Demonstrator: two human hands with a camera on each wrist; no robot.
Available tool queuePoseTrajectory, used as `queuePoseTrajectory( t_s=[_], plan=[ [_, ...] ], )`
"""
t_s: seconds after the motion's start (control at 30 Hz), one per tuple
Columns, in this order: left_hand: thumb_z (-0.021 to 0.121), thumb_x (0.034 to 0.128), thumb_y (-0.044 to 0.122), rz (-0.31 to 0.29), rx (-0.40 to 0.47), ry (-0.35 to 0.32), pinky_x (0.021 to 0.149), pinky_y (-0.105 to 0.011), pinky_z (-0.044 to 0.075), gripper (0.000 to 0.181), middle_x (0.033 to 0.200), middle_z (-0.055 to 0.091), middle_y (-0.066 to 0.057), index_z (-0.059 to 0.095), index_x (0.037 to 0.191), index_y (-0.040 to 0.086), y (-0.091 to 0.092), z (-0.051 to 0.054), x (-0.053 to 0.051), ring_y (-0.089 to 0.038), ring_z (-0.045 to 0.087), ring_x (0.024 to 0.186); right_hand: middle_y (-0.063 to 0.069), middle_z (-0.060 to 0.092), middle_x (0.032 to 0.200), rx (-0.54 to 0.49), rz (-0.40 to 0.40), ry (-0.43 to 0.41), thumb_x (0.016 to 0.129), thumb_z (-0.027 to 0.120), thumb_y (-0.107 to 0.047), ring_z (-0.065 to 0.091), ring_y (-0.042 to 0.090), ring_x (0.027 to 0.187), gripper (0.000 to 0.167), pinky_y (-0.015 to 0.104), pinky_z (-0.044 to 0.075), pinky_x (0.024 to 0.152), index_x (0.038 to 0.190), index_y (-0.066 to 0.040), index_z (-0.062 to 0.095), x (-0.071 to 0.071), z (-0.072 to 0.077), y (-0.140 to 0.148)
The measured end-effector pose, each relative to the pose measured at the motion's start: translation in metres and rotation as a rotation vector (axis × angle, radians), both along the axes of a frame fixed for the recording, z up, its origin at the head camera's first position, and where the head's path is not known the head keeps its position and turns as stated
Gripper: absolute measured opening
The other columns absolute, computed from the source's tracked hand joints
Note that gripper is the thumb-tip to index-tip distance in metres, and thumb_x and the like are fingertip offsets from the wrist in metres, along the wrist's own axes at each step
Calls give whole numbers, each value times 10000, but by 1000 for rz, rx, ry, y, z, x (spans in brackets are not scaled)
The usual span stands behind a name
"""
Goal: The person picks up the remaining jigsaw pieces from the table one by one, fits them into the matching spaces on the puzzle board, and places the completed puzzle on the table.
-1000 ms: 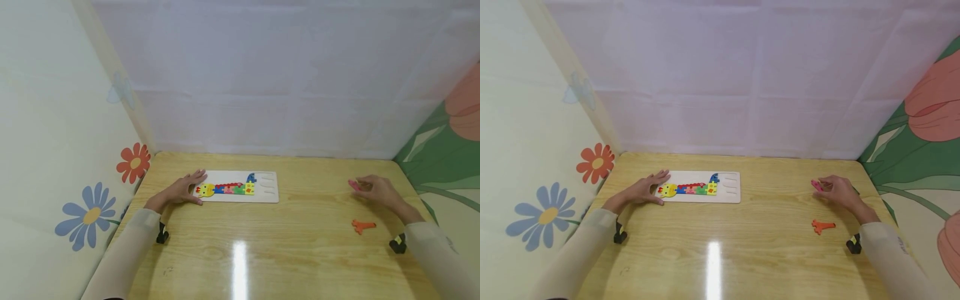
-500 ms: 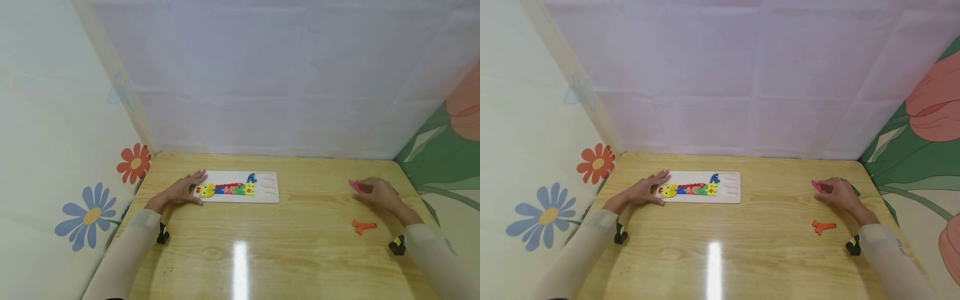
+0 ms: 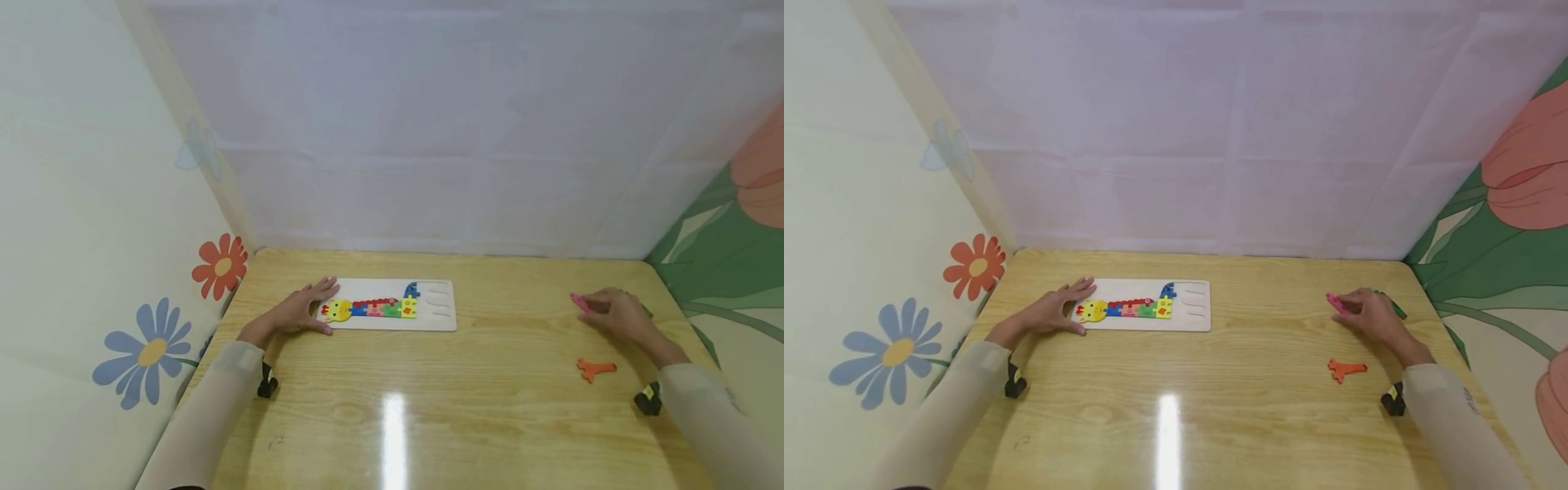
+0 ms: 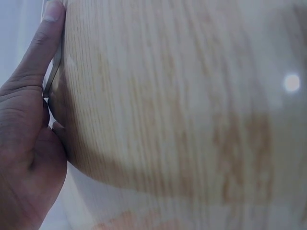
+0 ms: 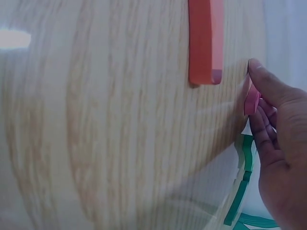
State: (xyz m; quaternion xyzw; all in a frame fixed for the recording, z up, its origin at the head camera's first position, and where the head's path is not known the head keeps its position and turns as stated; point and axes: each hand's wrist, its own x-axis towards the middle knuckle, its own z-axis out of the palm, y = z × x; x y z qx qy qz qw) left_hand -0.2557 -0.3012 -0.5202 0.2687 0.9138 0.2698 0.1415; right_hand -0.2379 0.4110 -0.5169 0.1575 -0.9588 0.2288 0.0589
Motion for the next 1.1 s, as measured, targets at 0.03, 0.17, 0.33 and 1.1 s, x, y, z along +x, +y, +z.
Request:
queuePoseTrajectory(
  t_s=[0.03, 0.17, 0.33, 1.1],
  plan=[
    [891, 864, 386, 1, 2, -1, 1279, -681, 55, 1069, 1766, 116, -184, 274, 1671, 53, 0, 0, 0, -423, 64, 1628, 284, 735, 1061, -5, 3, 1, 879, 885, -192, 687, 501, 986, 469, 670, 556, 856, 1207, 108, 733, 0, 0, 0],
    [896, 859, 377, 1, 9, -3, 1280, -679, 57, 1069, 1763, 123, -190, 280, 1667, 46, 0, 0, 1, -425, 67, 1627, 259, 742, 1022, -12, 14, 20, 871, 889, -154, 697, 478, 954, 429, 657, 565, 836, 1179, 106, 745, 0, -1, 0],
    [897, 858, 377, 0, 9, -4, 1283, -673, 54, 1070, 1764, 123, -187, 280, 1666, 44, 0, 1, 2, -421, 66, 1628, 238, 746, 1013, -4, 13, 23, 886, 870, -126, 701, 463, 949, 388, 654, 568, 840, 1183, 93, 750, -1, -3, 0],
    [899, 856, 375, -12, 17, 14, 1286, -666, 54, 1067, 1758, 129, -205, 289, 1660, 27, 0, -2, 1, -431, 78, 1625, 199, 774, 985, 14, 62, 75, 886, 851, -59, 724, 417, 911, 251, 589, 590, 787, 1107, 45, 794, 2, 0, -5]
  ],
)
